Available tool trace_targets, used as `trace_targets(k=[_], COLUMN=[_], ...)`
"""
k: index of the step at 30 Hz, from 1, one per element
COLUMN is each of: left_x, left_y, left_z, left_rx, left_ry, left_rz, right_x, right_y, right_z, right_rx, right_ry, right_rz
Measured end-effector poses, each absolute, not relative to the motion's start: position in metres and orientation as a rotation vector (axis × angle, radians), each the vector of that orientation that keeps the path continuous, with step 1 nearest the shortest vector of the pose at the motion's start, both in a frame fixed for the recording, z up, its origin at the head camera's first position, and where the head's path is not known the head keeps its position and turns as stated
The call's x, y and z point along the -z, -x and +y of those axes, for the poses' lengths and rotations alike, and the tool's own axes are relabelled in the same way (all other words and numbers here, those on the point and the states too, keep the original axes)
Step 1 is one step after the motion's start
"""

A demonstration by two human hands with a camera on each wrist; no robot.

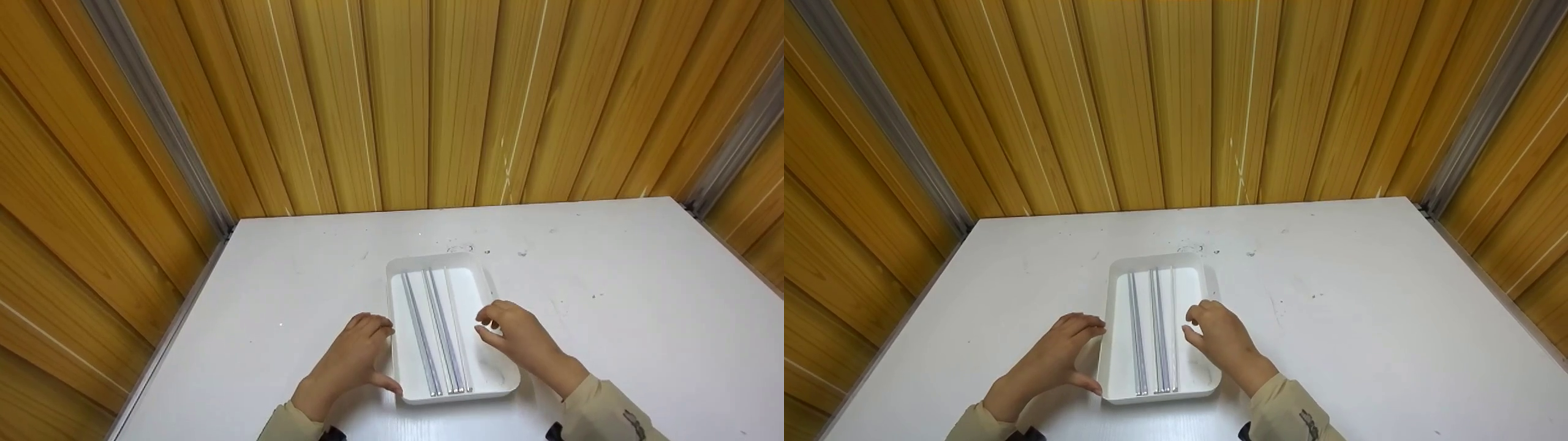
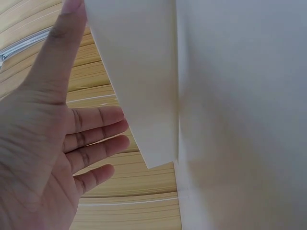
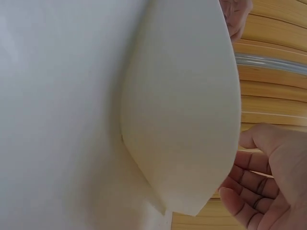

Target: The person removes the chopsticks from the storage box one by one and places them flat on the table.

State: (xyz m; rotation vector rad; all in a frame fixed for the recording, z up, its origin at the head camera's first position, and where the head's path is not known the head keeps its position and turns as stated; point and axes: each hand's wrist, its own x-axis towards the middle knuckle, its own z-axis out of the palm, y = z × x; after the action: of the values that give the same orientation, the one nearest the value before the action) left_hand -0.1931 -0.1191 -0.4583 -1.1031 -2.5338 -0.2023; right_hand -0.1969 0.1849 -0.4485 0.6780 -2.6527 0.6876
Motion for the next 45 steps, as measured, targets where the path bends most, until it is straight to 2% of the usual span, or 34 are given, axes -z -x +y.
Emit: trace_targets(k=[18, 45], left_x=[0.459, 0.458], left_y=[0.190, 0.188], left_z=[-0.119, -0.118], left_rx=[0.208, 0.222], left_ry=[1.088, 1.066], left_rz=[-2.547, -2.586], right_x=[0.460, 0.464], right_y=[0.204, 0.208], right_z=[0.150, 0.134], right_rx=[-0.727, -0.473], right_ry=[-0.425, -0.291], right_rz=[-2.906, -3.060])
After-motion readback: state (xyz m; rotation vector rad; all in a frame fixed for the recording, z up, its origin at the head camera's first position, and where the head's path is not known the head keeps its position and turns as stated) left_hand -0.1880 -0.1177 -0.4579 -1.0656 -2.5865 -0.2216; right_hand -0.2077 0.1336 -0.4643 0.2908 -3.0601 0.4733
